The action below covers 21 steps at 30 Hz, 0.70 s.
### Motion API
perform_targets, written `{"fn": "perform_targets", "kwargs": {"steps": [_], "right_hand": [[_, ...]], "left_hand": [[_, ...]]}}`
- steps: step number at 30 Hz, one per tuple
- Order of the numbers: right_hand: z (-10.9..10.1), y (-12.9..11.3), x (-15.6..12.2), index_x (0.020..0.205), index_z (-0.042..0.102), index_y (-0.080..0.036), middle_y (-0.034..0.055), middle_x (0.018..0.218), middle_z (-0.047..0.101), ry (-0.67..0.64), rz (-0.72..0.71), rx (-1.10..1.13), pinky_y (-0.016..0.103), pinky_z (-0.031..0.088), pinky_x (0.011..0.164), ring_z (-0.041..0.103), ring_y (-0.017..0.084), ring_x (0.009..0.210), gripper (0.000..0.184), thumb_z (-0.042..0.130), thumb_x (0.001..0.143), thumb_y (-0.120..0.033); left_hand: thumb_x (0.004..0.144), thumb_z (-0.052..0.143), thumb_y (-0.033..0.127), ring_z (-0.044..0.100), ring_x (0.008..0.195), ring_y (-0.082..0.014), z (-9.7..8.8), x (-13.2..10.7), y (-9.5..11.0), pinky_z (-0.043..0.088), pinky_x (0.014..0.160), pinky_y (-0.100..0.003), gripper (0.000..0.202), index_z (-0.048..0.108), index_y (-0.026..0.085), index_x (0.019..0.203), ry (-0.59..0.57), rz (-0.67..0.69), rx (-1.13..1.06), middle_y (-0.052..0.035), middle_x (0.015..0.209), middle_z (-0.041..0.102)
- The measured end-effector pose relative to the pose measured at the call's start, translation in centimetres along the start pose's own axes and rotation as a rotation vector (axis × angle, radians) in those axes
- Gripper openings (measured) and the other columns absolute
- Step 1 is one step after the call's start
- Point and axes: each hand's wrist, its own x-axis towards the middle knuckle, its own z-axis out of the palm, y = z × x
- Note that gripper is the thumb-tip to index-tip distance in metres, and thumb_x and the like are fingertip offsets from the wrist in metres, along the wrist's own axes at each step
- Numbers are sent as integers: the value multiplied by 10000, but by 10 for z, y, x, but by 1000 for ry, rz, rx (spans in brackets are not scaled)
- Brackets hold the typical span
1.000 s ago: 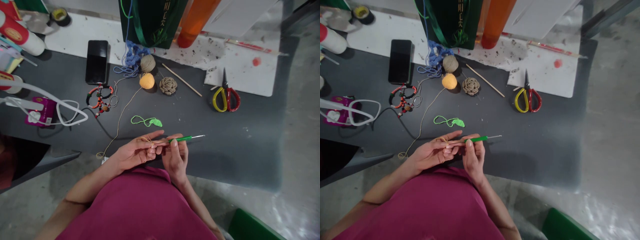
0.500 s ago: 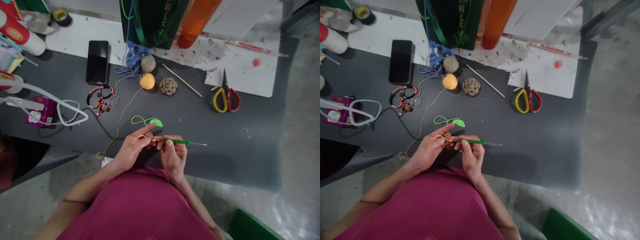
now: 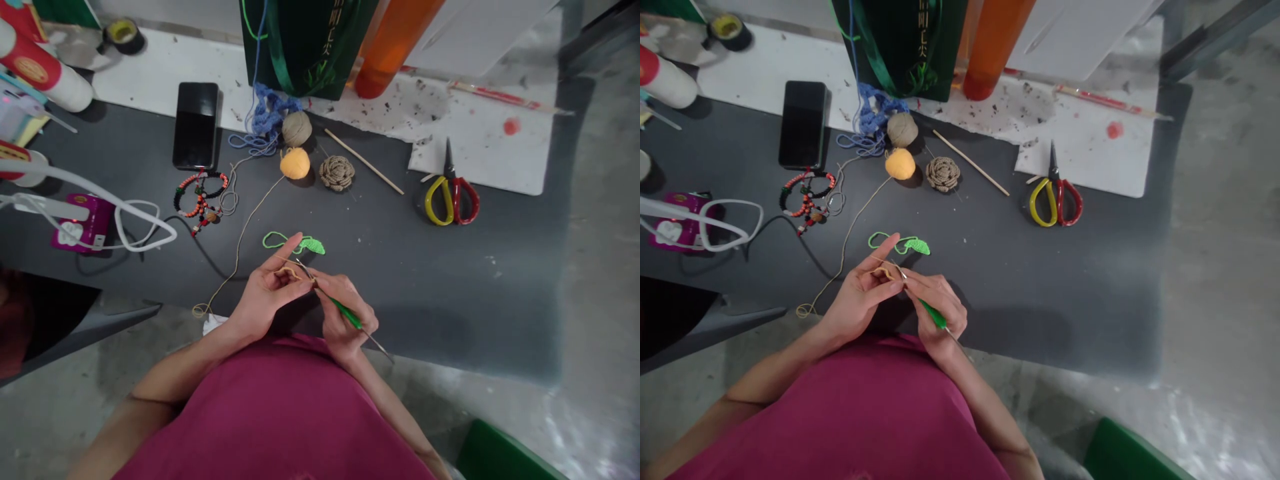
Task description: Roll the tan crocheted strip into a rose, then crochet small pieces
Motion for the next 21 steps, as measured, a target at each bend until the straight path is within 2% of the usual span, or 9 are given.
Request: {"fn": "perform_targets", "kwargs": {"steps": [4,8,13,21], "right_hand": [[8,1,1,928,737,-293,9,874,825,104,233,248,340,580,580,710,159,604,52,700,892,-291],[10,0,6,904,704,-276,-23,768,788,107,418,430,245,498,485,622,104,507,99,716,873,-369],[6,-3,11,906,651,-277,-34,726,751,32,526,487,244,492,509,582,103,514,119,667,902,-395],[3,-5,16,905,664,-275,-39,776,768,22,603,650,245,532,571,615,98,574,125,687,907,-397]], "left_hand": [[747,836,197,605,753,-103,0,1,0,468,864,-283,695,614,287,1399,-13,-34,-17,61,730,664],[727,846,190,612,758,-92,1,2,1,467,868,-268,692,631,283,1378,10,-60,-30,61,756,677],[726,843,192,623,770,-111,1,2,3,473,873,-285,661,654,279,1354,15,-48,-14,42,775,700],[758,828,199,623,752,-90,-4,0,1,489,808,-239,631,652,288,1357,4,36,52,43,774,714]]}}
